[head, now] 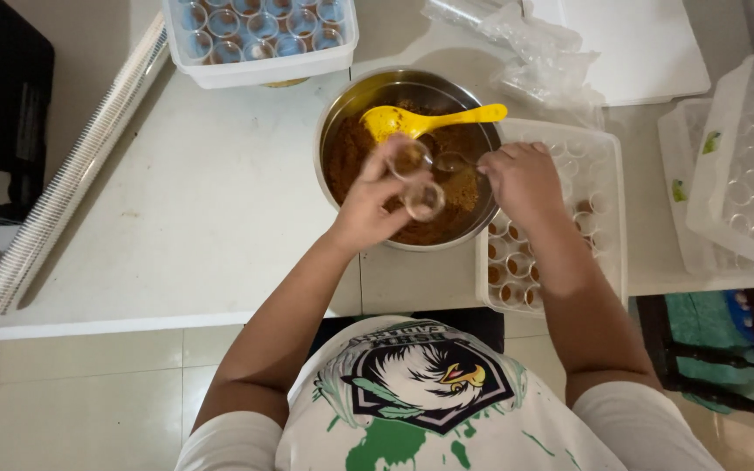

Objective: Filling small plastic cups with a brown food mixture from a large bowl using a spoon.

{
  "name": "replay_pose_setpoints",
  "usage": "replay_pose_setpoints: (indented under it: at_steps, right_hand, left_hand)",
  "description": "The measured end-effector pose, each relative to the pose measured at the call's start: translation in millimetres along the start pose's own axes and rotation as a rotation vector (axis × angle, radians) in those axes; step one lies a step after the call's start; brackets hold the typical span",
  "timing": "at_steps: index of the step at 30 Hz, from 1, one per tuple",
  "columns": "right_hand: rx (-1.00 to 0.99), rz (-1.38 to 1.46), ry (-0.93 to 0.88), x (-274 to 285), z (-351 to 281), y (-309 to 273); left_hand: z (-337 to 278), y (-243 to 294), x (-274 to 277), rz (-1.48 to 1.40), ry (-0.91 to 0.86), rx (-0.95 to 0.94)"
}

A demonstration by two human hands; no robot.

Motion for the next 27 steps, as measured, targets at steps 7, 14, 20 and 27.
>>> replay_pose_setpoints:
  at_steps: [7, 14, 20, 27]
  right_hand:
    - [-0.096, 0.107, -0.002, -9.1, -4.8, 1.4]
    - [0.099, -0.051, -0.114, -2.0, 13.1, -34.8]
    - [0.242, 0.493, 0.072, 11.1, 12.6, -56.0]
    - [0.05, 0.713, 0.397, 11.7, 19.7, -39.5]
  left_hand:
    - [6.1, -15.3, 10.1, -0.08, 0.075, 0.212]
    - [6.9, -18.0, 1.1, -0.001, -0.028, 0.249]
    - [9.8, -14.0, 2.1, -0.026, -0.088, 0.281]
    - [-12.1, -60.1, -9.5, -0.363, -0.184, 0.486]
Point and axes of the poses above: each hand's wrist, its own z-axis towards the middle knuckle, its own x-axis out of the back of the hand, y = z × x, the point moved 5 cm from there along z, towards the middle knuckle, and after that the axes turned 13 degrees about y, right-handed, at the moved point
